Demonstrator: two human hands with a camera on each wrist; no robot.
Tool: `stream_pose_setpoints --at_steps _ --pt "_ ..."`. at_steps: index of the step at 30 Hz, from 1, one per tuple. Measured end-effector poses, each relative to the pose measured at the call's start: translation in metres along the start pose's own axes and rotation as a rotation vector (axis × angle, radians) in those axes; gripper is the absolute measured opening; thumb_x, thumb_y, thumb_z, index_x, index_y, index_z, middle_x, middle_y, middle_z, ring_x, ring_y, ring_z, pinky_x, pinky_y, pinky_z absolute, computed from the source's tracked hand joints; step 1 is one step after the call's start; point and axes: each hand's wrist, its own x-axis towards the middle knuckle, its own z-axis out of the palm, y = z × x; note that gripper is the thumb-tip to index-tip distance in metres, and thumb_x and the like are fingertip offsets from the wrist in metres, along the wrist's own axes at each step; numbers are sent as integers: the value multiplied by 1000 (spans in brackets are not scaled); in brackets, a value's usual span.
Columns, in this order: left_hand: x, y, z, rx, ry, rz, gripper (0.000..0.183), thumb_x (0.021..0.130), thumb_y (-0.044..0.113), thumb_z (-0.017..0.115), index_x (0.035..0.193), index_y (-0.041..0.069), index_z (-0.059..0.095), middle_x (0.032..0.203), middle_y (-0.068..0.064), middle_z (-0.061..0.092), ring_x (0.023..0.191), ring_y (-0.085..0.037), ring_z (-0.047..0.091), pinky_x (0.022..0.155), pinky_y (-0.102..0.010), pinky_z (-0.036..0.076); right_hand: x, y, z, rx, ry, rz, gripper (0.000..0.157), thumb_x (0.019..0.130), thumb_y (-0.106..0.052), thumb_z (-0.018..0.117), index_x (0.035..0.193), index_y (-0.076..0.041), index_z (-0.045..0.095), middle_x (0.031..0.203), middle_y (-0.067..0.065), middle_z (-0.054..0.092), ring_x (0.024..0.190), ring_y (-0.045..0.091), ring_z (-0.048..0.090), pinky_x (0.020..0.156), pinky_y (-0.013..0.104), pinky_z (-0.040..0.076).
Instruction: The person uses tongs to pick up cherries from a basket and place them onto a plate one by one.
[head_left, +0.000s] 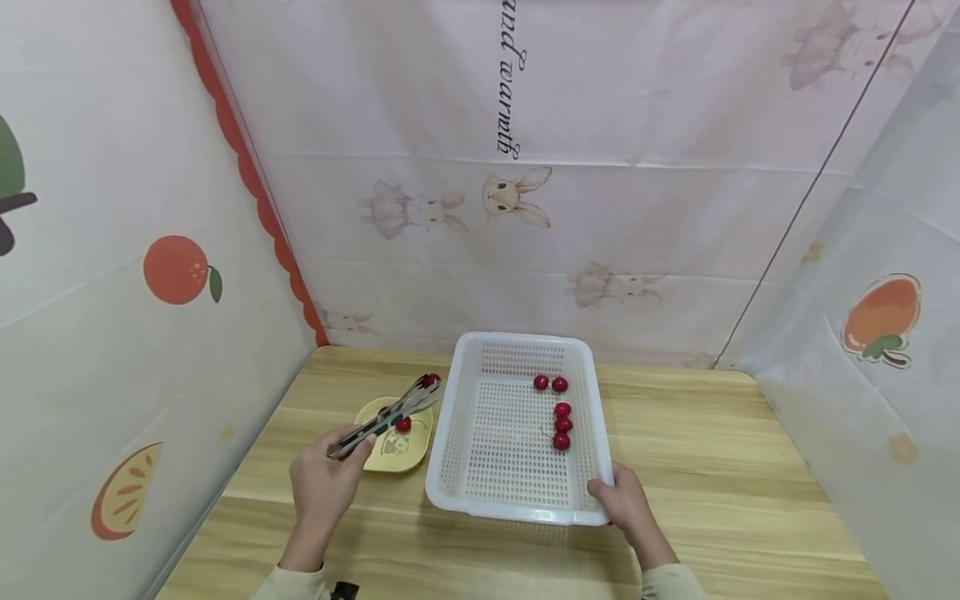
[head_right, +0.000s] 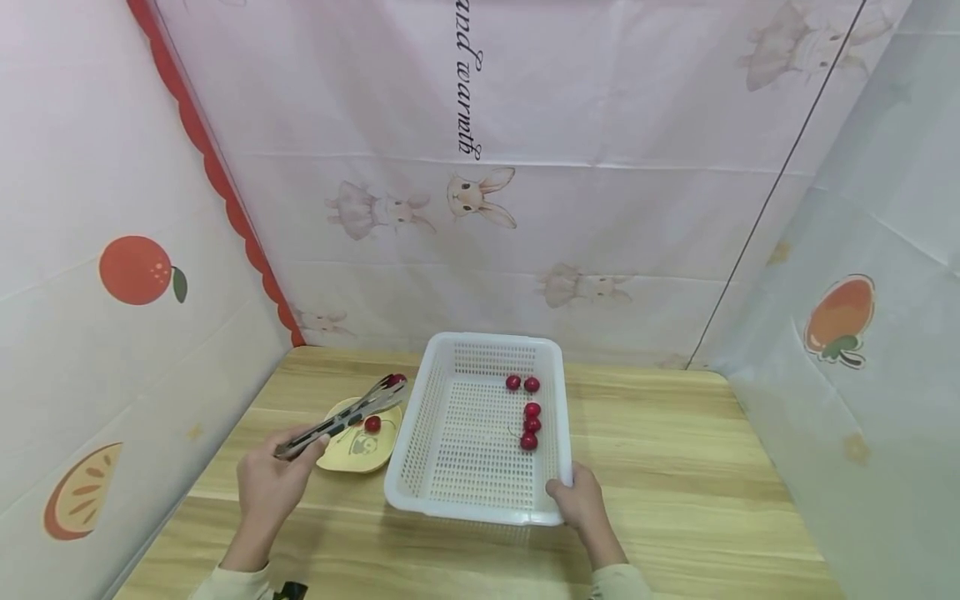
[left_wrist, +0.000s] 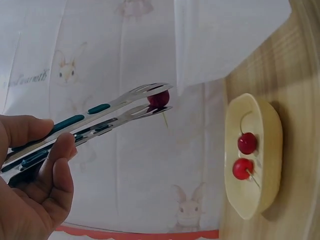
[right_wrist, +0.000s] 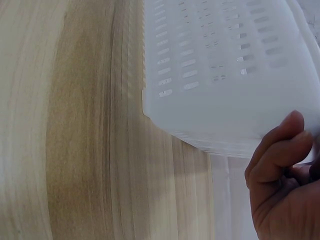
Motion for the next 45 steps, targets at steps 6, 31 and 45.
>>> stream_pose_setpoints --at_steps 6,31,45 --pt "-4 -14 -4 34 15 -21 17 73 8 78 88 2 72 80 -13 69 52 -11 55 45 -19 41 1 0 0 2 -15 -10 45 79 -2 54 119 17 49 97 26 62 78 33 63 61 41 52" --pt "-2 -86 7 137 93 0 17 72 8 78 87 4 74 79 -11 70 58 -16 58 52 -22 39 1 -1 -1 8 -6 -3 43 80 -2 54 119 16 50 96 24 62 79 33 63 62 40 52" --pt "-2 -96 6 133 79 -25 18 72 7 79 87 -1 72 78 -14 69 56 -18 58 49 -19 40 0 0 0 21 -13 -12 44 79 -1 53 119 17 49 98 27 61 82 36 63 66 43 52"
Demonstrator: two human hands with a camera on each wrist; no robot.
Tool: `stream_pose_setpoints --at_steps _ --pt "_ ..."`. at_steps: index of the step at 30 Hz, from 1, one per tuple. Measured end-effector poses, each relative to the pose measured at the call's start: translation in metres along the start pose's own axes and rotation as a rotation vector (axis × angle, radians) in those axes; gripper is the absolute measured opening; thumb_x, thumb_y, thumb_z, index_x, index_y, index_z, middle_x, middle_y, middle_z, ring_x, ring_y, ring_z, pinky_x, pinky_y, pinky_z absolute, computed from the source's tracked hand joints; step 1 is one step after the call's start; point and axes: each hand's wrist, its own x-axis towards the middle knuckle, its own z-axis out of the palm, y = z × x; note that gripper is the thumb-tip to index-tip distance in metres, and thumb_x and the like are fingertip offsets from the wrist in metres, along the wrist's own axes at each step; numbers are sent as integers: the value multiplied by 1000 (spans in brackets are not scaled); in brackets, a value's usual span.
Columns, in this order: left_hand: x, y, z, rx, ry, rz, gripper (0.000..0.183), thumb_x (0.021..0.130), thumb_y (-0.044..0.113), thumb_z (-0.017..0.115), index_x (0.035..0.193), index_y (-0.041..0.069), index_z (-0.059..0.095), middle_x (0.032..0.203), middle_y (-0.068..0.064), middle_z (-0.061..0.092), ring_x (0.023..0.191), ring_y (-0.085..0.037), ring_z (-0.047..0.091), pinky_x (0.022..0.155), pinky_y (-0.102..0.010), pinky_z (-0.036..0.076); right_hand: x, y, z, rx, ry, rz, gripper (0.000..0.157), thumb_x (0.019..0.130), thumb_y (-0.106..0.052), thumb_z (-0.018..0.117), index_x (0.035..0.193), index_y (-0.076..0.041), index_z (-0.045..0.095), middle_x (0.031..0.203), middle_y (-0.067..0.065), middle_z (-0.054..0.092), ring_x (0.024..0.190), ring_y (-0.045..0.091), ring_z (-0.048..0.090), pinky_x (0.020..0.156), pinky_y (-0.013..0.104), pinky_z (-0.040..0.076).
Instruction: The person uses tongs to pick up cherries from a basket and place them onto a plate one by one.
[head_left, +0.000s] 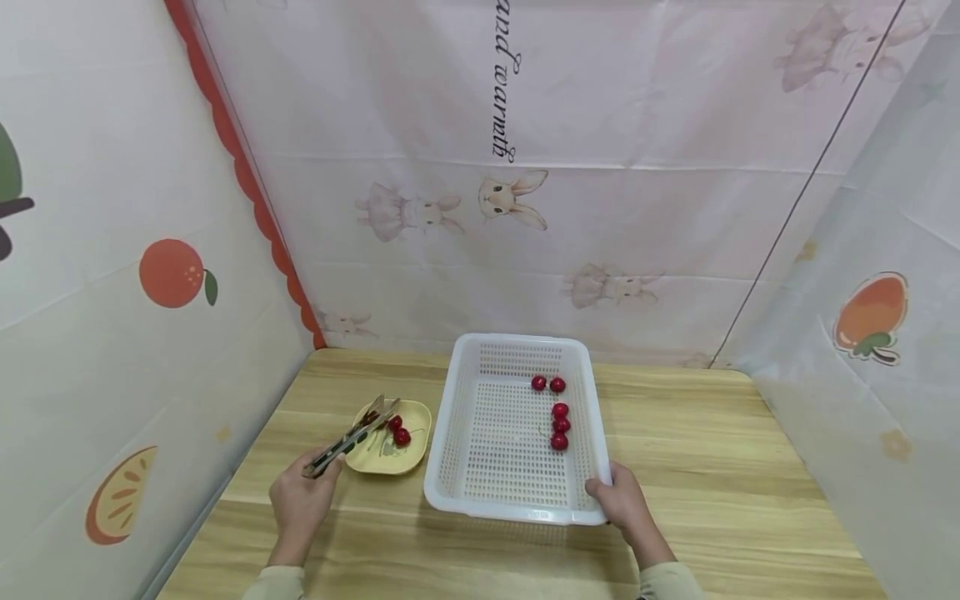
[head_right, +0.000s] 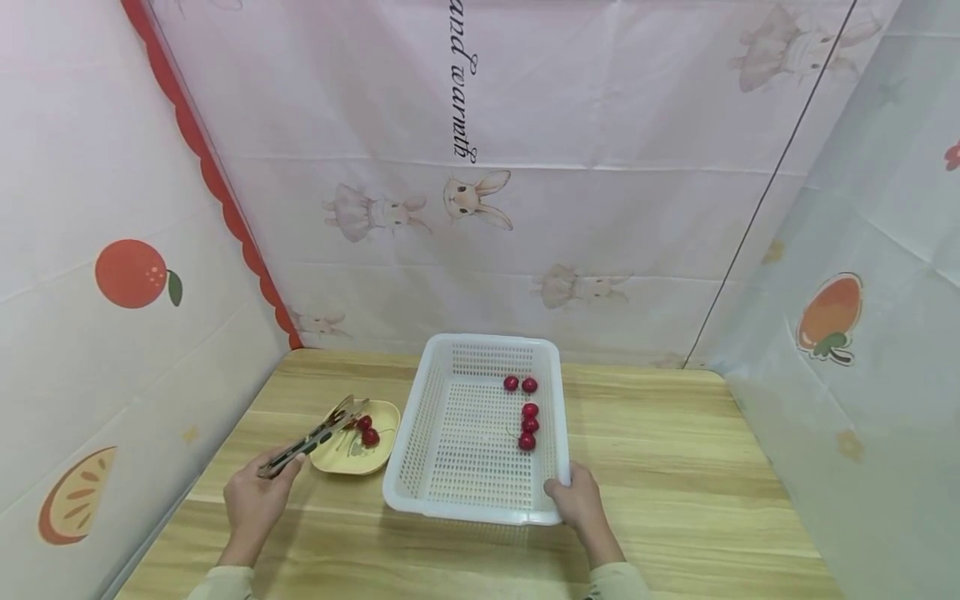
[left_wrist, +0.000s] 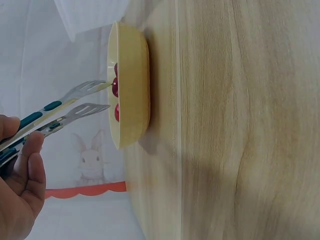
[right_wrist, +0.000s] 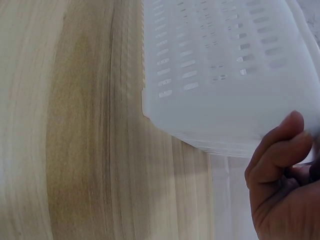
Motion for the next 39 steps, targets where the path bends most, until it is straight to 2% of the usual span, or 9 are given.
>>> stream_pose_setpoints --at_steps 6,12,17,20,25,33,39 --pt "0 12 4 -31 18 11 21 73 9 79 90 -1 72 81 -15 69 66 -25 63 55 -9 36 -1 0 1 9 4 -3 45 79 0 54 121 17 48 100 28 61 83 38 62 67 44 52" --pt "1 32 8 -98 9 28 22 73 10 79 90 -2 72 77 -14 69 58 -14 58 52 -12 40 -1 0 2 13 2 -11 45 78 -1 54 119 18 49 96 27 62 80 37 63 65 44 52" --pt "4 47 10 -128 -12 -32 26 75 13 78 94 -4 71 77 -17 68 52 -10 54 45 -16 40 0 0 2 10 4 -5 45 78 -1 53 119 17 49 95 25 62 79 35 63 63 42 52" --pt "6 56 12 -154 -18 -78 29 76 14 78 97 -4 70 79 -18 68 53 -11 55 45 -16 40 0 0 1 4 7 -4 45 78 -1 53 120 17 49 95 25 62 79 34 63 63 41 52" --pt "9 68 13 -231 -55 -114 31 77 14 77 100 -6 69 83 -20 68 57 -13 59 46 -17 43 -1 -2 1 15 -7 3 45 80 0 52 121 17 48 98 28 61 79 34 63 61 41 52" --pt "12 82 20 -275 -73 -105 31 77 13 77 101 -6 69 85 -18 68 66 -16 63 51 -15 46 0 -2 1 7 -3 8 45 79 0 53 120 17 48 98 27 61 78 33 63 61 40 52" --pt "16 95 23 -294 -67 -94 29 76 15 78 98 -3 70 82 -16 69 54 -11 57 45 -18 43 -2 -1 -1 10 -7 3 44 80 0 53 121 17 48 99 28 61 78 33 63 60 40 52"
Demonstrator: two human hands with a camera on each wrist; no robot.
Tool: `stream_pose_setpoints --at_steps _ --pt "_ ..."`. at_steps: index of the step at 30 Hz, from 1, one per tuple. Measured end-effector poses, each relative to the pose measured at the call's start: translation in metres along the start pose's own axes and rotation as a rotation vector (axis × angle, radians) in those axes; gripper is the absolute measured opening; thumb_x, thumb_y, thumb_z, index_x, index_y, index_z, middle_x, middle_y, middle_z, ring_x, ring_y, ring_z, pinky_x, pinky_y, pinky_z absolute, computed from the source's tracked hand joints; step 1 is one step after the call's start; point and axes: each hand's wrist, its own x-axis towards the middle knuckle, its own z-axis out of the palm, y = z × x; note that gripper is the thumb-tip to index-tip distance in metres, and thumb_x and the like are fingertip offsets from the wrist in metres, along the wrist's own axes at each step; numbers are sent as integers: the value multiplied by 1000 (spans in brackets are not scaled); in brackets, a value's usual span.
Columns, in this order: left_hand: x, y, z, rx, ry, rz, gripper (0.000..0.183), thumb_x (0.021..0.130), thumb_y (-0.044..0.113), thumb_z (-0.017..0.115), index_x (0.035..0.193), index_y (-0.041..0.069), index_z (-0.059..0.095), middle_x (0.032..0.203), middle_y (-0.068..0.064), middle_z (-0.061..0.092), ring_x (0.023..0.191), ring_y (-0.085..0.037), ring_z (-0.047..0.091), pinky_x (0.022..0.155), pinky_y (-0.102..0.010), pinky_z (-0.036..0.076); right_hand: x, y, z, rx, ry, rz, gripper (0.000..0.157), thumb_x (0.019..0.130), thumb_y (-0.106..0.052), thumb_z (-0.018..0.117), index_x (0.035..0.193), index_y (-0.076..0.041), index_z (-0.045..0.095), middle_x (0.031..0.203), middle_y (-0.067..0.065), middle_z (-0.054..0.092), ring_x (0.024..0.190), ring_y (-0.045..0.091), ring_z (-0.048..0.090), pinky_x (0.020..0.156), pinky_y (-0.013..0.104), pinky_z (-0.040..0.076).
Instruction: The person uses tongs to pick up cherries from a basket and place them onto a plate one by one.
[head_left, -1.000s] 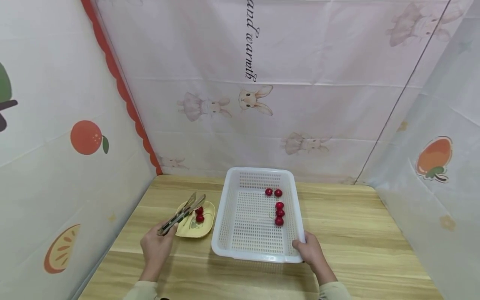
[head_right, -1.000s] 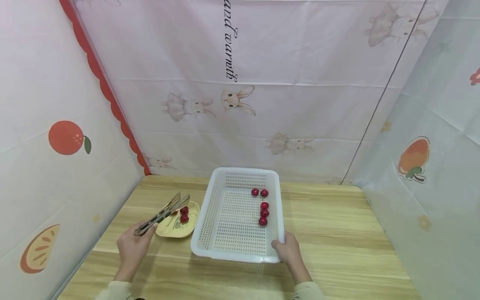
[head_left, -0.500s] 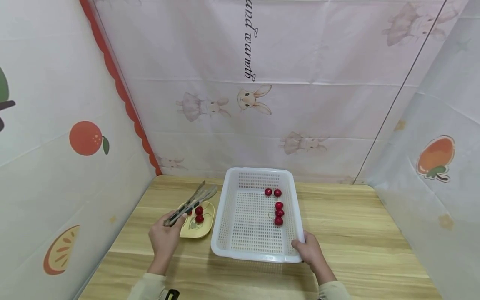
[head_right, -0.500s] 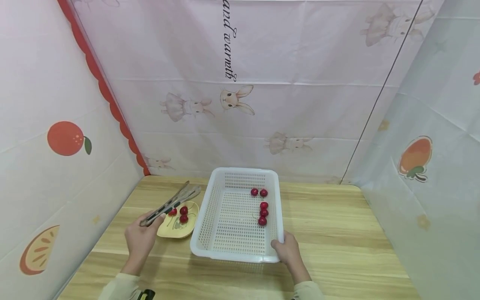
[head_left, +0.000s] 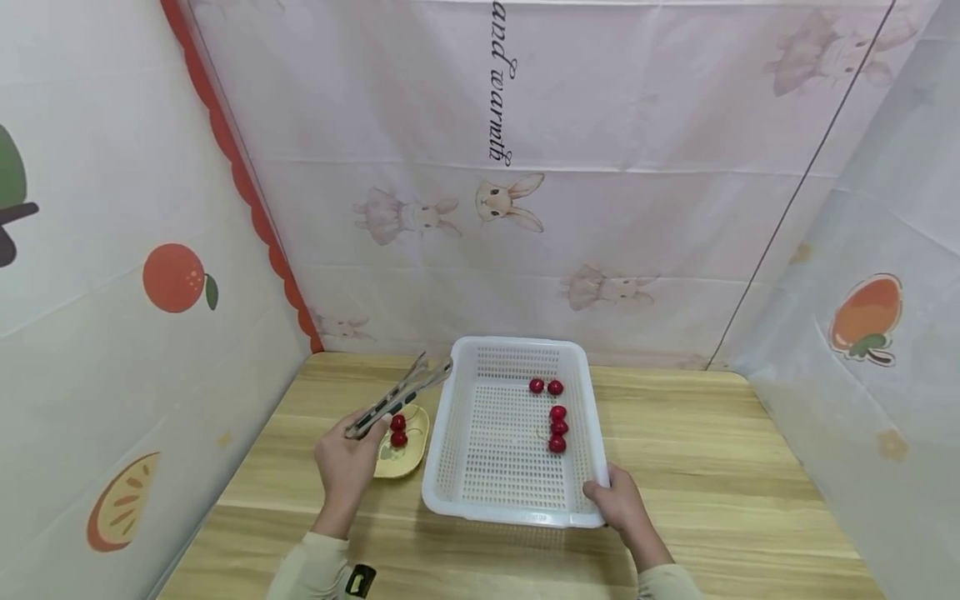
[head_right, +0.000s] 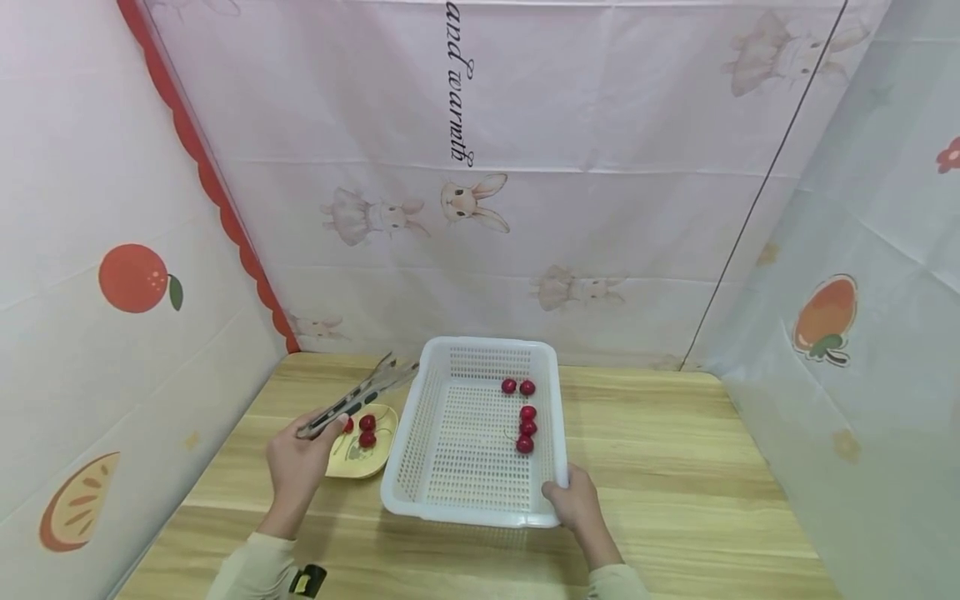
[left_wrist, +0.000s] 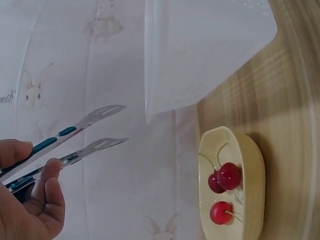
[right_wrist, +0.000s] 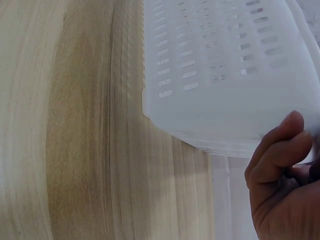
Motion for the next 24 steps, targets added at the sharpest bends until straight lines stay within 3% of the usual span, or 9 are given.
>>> stream_pose_setpoints --at_steps 5,12,19,24 --pt "1 7 7 4 -37 -9 29 77 15 78 97 -4 70 78 -14 68 51 -12 54 44 -22 41 0 0 1 5 -4 4 46 80 0 53 123 16 47 101 30 60 79 34 63 59 40 52" --pt "2 19 21 -84 -89 -69 28 77 15 77 99 -1 70 65 -10 65 45 -16 57 42 -24 43 0 0 2 2 -2 -9 45 80 -1 53 121 17 47 98 29 61 79 35 63 60 41 52" --pt "4 24 39 -43 -83 11 23 75 12 77 92 -2 71 72 -10 68 48 -14 52 45 -24 41 1 2 2 -4 -1 -7 45 80 -1 53 120 17 48 97 28 61 77 34 63 58 40 52" --pt "7 29 52 -62 -111 14 20 75 11 76 89 -2 71 70 -8 67 48 -14 50 46 -25 40 1 4 2 2 10 -18 44 79 0 53 119 17 49 96 27 62 78 35 63 60 41 52"
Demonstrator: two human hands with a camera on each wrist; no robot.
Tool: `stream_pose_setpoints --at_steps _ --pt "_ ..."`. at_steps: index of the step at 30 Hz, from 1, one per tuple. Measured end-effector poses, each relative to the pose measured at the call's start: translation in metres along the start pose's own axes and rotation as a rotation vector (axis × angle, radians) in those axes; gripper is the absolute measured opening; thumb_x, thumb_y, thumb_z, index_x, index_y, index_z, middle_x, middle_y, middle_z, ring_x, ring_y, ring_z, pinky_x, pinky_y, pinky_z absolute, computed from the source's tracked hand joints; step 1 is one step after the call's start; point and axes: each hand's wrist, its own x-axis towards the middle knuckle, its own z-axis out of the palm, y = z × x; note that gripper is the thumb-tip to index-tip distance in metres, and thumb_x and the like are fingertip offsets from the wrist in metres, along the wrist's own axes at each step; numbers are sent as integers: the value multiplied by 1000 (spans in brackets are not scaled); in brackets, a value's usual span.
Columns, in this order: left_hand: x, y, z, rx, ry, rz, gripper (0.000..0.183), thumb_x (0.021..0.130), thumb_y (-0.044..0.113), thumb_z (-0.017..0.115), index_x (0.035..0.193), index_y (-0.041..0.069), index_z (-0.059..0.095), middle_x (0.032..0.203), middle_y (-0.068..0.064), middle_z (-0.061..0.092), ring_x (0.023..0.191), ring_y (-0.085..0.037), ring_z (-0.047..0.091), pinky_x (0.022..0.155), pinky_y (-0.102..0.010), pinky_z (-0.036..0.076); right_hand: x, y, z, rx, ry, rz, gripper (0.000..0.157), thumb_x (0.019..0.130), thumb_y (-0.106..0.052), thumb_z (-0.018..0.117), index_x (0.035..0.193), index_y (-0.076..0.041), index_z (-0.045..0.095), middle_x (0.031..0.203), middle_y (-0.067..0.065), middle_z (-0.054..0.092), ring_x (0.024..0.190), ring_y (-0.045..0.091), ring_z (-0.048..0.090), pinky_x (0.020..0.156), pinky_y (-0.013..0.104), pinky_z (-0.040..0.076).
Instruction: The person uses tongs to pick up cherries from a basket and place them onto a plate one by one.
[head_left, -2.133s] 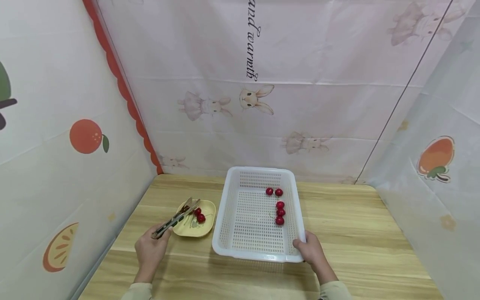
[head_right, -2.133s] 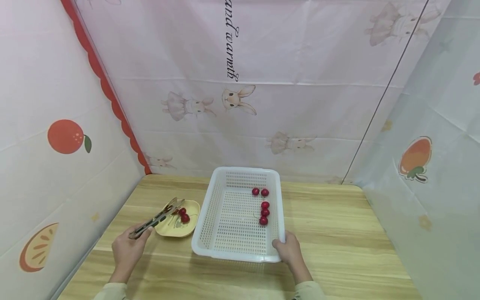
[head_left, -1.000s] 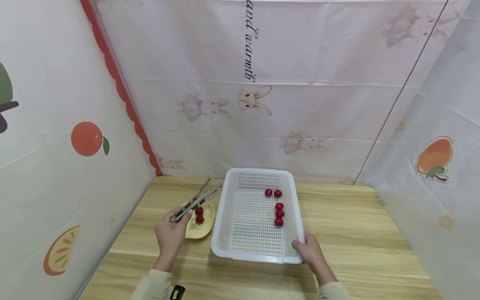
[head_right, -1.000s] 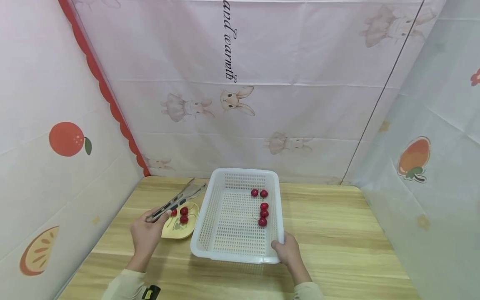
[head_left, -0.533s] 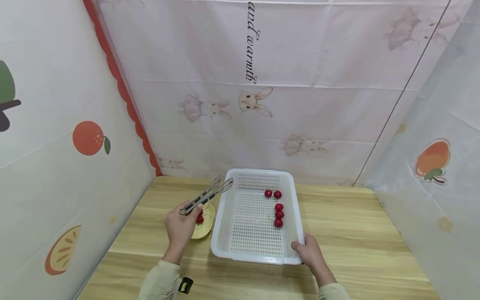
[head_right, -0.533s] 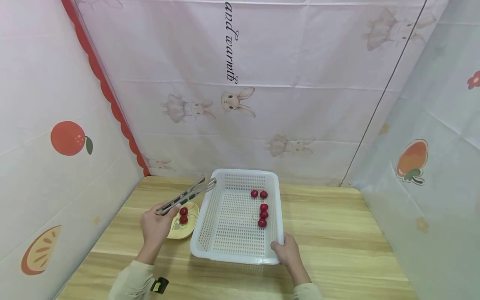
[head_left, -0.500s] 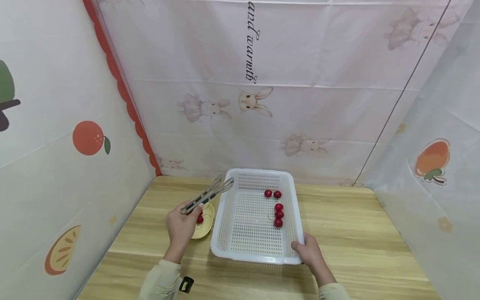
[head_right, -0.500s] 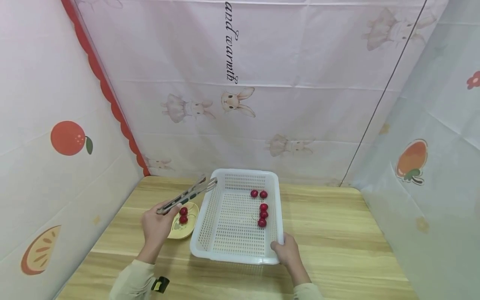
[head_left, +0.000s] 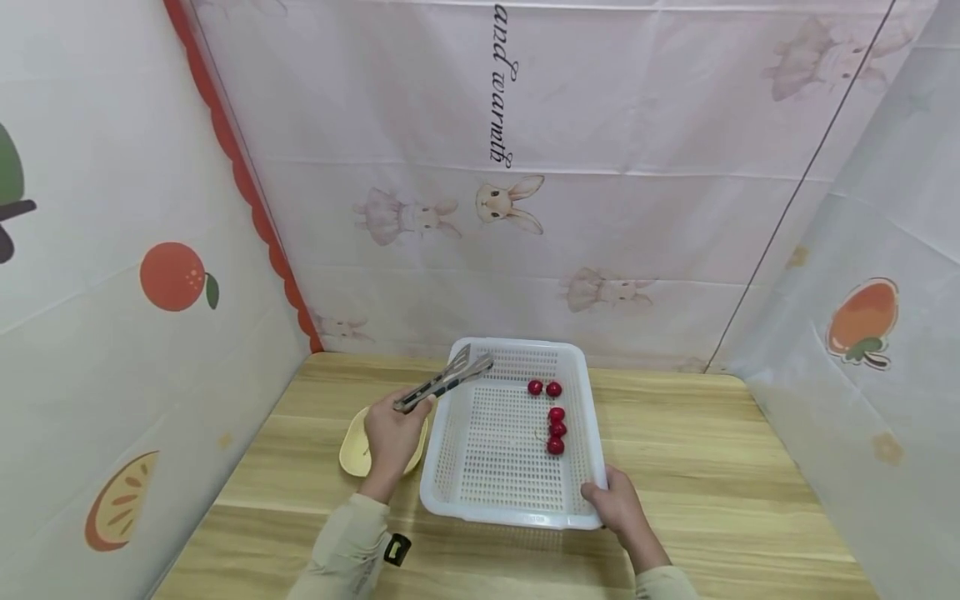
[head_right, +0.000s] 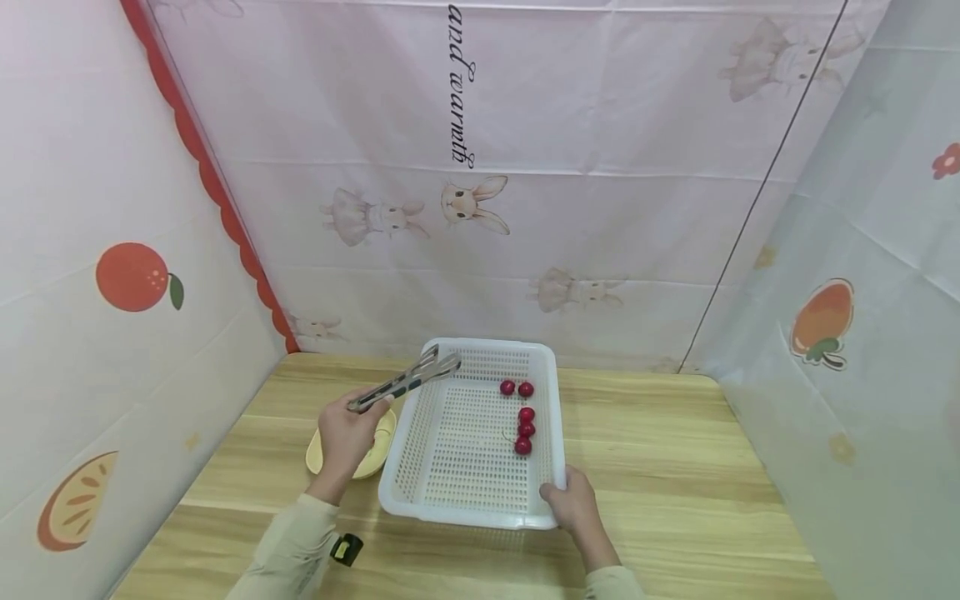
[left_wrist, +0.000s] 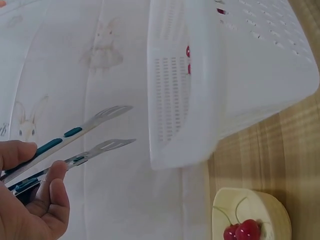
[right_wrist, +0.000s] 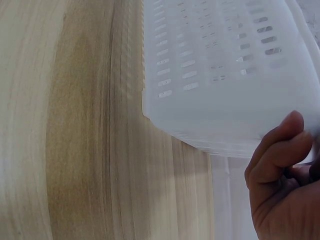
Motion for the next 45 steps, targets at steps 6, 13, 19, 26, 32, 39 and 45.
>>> stream_pose_setpoints --at_steps 6,13,19,26,32,39,45 --pt "4 7 17 -5 -8 4 21 75 12 77 90 0 72 76 -9 68 53 -14 51 48 -27 41 0 -2 0 -6 -5 7 44 79 0 54 119 17 49 95 26 62 79 36 63 60 41 52" --pt "8 12 32 -14 -26 1 20 73 13 77 89 1 73 73 -6 68 54 -13 52 48 -27 40 -1 -2 1 0 -6 11 43 80 0 54 119 17 49 96 26 62 81 37 63 62 42 53" --pt "11 17 46 -29 -63 -15 22 73 11 76 91 -1 73 79 -10 69 56 -14 55 48 -26 43 0 -2 0 -9 -6 5 44 80 -1 54 120 17 48 98 27 61 82 37 63 64 44 52" --pt "14 22 62 -25 -113 -30 22 74 12 75 93 0 72 79 -9 69 53 -13 53 46 -25 42 0 -2 0 -20 -8 22 45 80 -1 54 122 15 48 101 28 61 84 37 63 66 44 52" --pt "16 22 73 -23 -146 -33 21 74 10 74 92 -1 72 77 -8 69 51 -12 51 45 -25 40 0 -2 1 -19 -6 22 46 80 -2 54 122 16 48 100 28 61 83 36 63 66 44 52" --pt "16 22 85 51 -186 -18 19 76 10 74 91 -1 72 77 -8 69 50 -12 52 44 -26 40 -1 -2 0 -16 -9 20 46 80 -1 54 122 16 47 100 28 61 83 37 63 66 44 52" --pt "17 21 96 155 -217 -4 18 76 13 73 91 1 73 72 -5 68 45 -8 49 42 -25 38 -1 -2 -1 -20 -16 11 46 81 -2 54 122 17 46 100 29 60 82 37 63 65 44 52"
